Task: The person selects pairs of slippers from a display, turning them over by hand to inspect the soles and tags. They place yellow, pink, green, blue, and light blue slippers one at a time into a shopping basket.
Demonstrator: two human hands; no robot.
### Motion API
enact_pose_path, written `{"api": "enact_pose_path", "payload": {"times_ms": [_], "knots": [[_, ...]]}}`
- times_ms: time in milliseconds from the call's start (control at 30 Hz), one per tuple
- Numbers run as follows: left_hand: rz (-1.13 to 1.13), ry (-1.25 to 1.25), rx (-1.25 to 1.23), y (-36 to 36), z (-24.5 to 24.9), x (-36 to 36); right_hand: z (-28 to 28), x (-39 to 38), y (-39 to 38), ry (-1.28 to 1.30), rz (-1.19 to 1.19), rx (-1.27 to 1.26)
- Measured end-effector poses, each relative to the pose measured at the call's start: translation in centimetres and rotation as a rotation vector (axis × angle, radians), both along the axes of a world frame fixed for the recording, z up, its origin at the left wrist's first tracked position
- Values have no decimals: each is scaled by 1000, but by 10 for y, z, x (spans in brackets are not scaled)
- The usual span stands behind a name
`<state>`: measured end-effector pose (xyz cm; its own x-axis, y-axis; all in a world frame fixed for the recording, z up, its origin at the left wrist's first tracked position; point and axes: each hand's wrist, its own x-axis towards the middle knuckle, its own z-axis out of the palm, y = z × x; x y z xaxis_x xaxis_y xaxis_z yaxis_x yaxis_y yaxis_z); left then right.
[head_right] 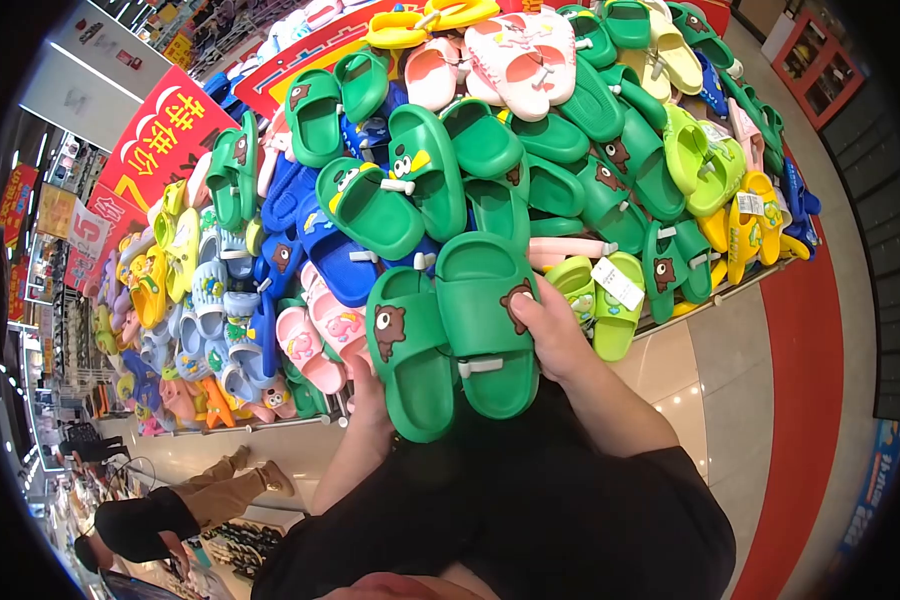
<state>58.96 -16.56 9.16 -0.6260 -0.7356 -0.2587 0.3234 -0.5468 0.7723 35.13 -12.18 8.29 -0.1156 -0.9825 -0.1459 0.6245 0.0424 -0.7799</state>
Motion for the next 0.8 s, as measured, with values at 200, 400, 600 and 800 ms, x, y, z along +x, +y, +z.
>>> {"api": "enact_pose_path", "payload": {"times_ms": [200, 400, 600, 800], "knots": [[33, -15, -64, -16, -1, 7, 5, -1, -6, 74, 10, -37], [127, -2, -103, -19, 2, 1, 11, -2, -10, 75, -24, -86], [137, -31, -156, -12, 19, -1, 2, -5, -9, 108, 9, -67], [264, -49, -367, -3, 7, 12, -7, -3, 2, -226, 82, -152]]}}
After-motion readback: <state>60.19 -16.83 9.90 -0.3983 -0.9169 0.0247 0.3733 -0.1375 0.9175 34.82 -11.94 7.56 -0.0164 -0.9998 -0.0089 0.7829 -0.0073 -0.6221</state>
